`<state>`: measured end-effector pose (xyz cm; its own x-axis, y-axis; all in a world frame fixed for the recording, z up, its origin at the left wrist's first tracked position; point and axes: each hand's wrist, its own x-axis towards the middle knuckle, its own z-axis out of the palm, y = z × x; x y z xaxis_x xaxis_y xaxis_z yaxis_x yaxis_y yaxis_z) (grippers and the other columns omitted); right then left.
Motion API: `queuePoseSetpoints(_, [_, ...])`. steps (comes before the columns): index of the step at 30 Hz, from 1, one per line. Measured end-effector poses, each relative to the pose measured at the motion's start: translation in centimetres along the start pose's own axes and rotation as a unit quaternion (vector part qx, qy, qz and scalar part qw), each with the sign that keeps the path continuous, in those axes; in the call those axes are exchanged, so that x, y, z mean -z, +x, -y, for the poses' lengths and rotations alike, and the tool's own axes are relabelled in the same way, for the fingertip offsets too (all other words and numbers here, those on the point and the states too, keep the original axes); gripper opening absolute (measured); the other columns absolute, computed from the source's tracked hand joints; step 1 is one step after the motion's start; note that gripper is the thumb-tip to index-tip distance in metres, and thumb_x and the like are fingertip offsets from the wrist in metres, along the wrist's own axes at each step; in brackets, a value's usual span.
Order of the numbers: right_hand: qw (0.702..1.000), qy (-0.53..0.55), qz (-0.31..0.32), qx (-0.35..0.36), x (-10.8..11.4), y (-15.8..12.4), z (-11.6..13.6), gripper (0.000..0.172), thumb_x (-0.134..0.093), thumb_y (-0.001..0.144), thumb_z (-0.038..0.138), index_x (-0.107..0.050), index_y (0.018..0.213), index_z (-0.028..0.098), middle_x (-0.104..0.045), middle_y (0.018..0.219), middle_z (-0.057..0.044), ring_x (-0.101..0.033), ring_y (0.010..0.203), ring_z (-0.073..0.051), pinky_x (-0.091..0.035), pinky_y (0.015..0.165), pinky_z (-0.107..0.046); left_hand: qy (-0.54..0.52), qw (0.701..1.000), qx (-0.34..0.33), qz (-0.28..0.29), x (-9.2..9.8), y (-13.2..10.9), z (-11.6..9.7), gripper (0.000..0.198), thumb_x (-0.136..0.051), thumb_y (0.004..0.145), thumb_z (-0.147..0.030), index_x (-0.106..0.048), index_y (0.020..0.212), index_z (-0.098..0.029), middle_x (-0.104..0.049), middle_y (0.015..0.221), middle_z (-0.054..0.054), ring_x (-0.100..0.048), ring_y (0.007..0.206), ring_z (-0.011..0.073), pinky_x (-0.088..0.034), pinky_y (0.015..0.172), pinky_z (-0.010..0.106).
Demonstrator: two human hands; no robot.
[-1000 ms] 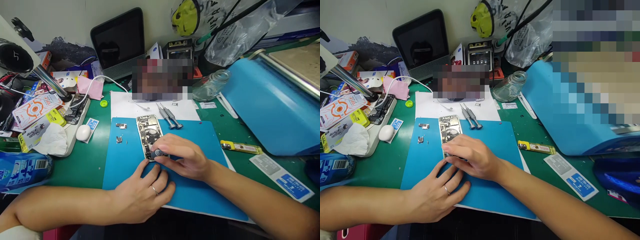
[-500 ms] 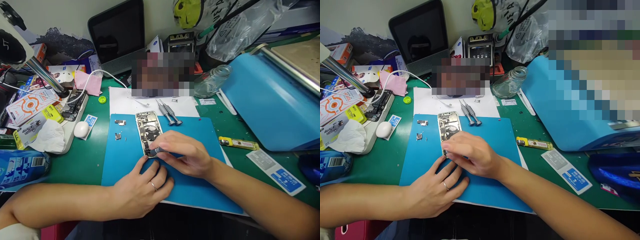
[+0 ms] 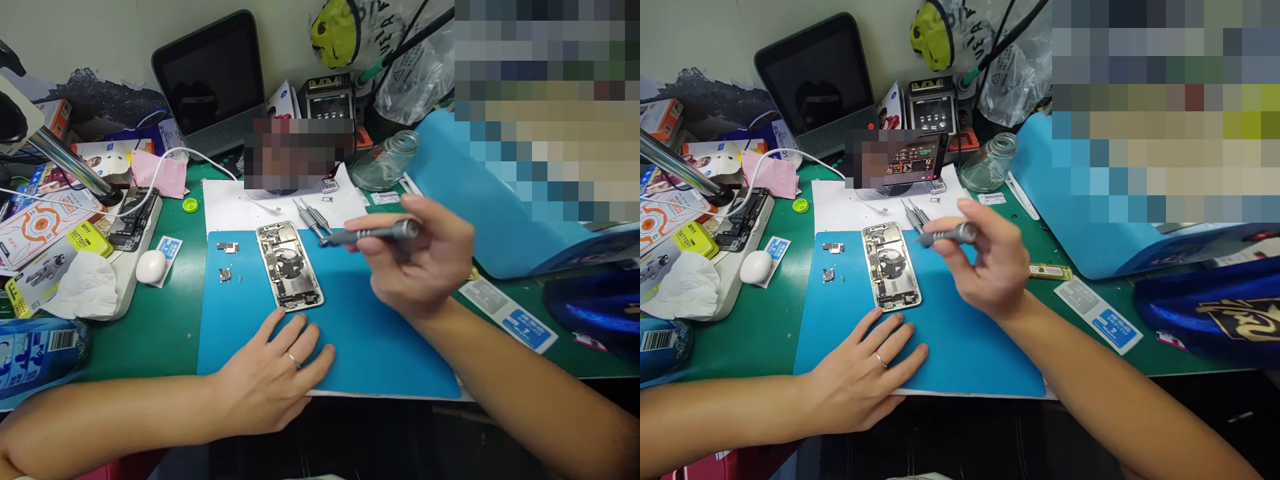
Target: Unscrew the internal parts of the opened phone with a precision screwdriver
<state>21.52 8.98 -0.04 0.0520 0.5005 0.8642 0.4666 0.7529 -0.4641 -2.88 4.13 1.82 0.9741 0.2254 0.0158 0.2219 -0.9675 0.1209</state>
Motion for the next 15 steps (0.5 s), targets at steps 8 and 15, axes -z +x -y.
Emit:
queuePoseSetpoints(8, [0.987,-0.114,-0.038,-0.105,1.5,0.6,-2.7,0.025,-0.068,0.095,0.02,-0.061,0.119,0.024,-0.076,0.109,-0.006,-0.075,0.094,-0.02,-0.065,0.075,-0.032,-0.044,0.999,0.017,-0.018,-0.9,-0.4,0.1,0.066,-0.062,0.095,-0.039,-0.039,0.15,-0.012,-0.022,0.164,0.029,-0.022,0.154,0.0448,-0.029,0.122,0.057])
queuePoseSetpoints(15, [0.953,-0.229,0.135,-0.143,3.9,1.6,-3.9,0.011,-0.06,0.092,0.014,-0.065,0.095,0.022,-0.079,0.11,-0.005,-0.075,0.09,-0.02,-0.059,0.072,-0.034,-0.057,0.998,0.013,-0.006,-0.9,-0.2,0.2,0.066,-0.062,0.096,-0.037,-0.037,0.151,-0.011,-0.022,0.163,0.033,-0.017,0.155,0.046,-0.031,0.121,0.059])
